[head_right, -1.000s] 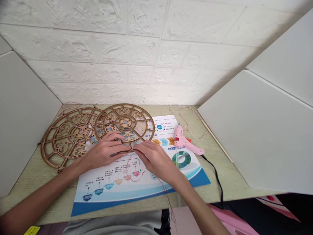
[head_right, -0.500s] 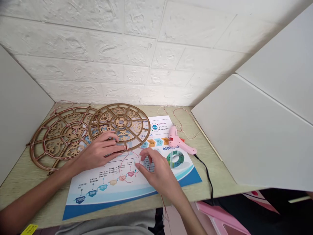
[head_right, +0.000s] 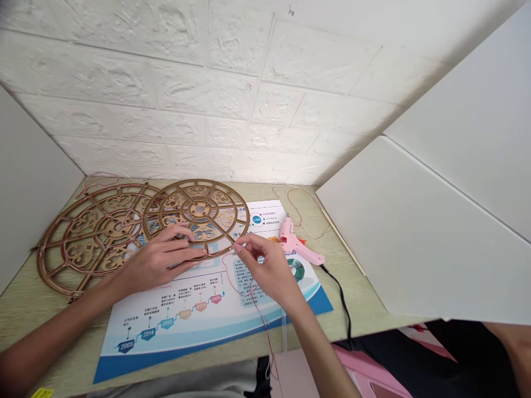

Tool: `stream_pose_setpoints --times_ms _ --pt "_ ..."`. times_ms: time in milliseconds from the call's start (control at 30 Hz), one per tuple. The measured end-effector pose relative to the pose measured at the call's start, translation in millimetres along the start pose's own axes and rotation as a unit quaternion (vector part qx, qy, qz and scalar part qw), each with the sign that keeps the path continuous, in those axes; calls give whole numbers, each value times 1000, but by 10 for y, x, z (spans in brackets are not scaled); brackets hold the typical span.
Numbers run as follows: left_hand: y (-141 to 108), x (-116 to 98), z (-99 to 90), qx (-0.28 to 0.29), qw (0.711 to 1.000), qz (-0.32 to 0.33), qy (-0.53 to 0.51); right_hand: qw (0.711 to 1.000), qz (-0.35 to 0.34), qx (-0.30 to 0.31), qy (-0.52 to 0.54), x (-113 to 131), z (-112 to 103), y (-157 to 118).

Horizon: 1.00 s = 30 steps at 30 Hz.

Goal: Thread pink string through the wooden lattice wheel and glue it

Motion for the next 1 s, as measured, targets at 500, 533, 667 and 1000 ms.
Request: stream_pose_setpoints --times_ms 500,533,667,1000 --pt "-36 20 39 1 1000 -2 0 977 -95 -47 -182 -36 27 13" --pt "-34 18 40 1 1000 -2 2 969 -126 -58 -205 -24 33 0" --pt "-26 14 40 -5 1000 -1 4 932 -232 -101 -261 -28 84 -51" --pt "-54 24 65 -8 1000 8 2 921 -248 -118 -277 -120 138 -144"
Point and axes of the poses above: each hand's wrist, its own y-axis towards the middle knuckle, its own z-axis out of the palm, x = y × z, the point moved 2 cm from there along y, towards the middle knuckle, and after that the axes turned 7 degrees about -y, right-handed, at the moved point
